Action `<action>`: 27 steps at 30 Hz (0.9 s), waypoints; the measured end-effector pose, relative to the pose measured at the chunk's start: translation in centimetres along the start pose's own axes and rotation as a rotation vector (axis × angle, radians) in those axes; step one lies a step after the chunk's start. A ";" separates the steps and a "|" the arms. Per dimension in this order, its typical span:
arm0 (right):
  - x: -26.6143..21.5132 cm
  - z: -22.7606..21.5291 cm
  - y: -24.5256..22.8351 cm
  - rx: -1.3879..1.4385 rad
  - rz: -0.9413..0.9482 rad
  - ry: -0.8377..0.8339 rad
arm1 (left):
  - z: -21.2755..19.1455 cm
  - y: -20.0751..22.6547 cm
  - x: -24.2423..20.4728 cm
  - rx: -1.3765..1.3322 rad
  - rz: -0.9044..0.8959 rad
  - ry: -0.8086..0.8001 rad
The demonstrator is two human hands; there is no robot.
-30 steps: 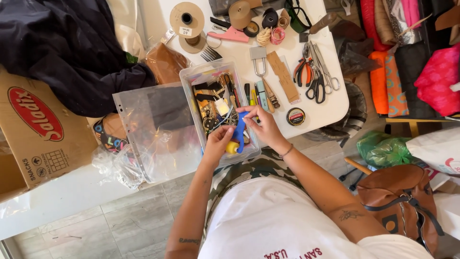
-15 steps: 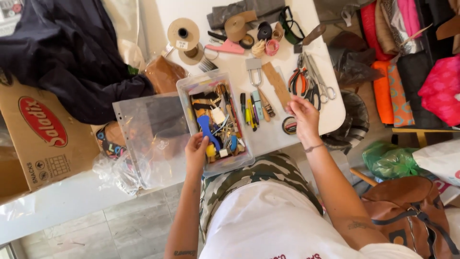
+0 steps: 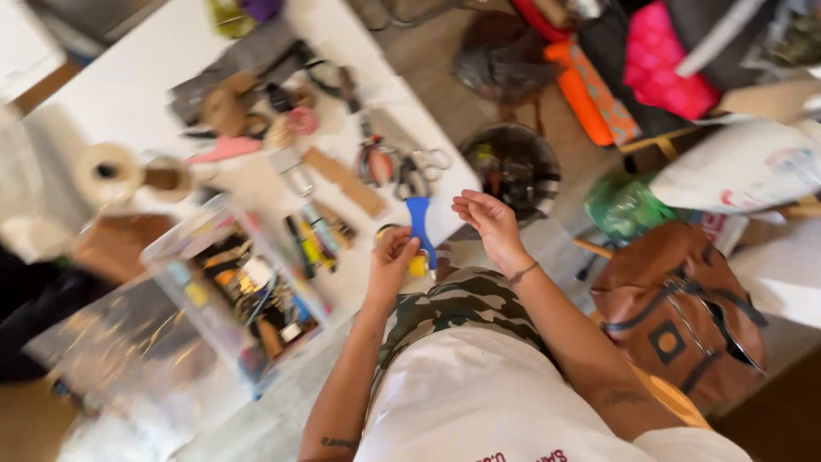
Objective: Organizing various leather-working supplies and tools into a plastic storage container on a workbench.
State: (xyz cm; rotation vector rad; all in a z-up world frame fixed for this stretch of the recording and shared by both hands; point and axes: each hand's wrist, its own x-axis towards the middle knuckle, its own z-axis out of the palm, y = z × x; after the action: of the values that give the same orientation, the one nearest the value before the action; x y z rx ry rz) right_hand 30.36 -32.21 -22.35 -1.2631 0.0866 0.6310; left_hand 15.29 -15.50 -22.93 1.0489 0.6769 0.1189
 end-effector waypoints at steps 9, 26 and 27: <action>8.4 -20.4 2.3 -0.227 0.083 0.382 | 7.7 -2.7 4.6 0.064 -0.092 0.060; 19.9 -26.5 7.3 -0.447 0.271 0.680 | 5.1 -2.4 2.4 0.034 -0.137 0.368; 20.0 -26.8 7.8 -0.451 0.272 0.675 | 5.0 -2.4 2.4 0.031 -0.137 0.373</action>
State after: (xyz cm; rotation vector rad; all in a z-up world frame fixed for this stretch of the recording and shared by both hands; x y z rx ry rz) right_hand 50.52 -47.30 -45.64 -1.8842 0.7168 0.4387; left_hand 19.49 -19.56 -24.49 1.0163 1.0885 0.1880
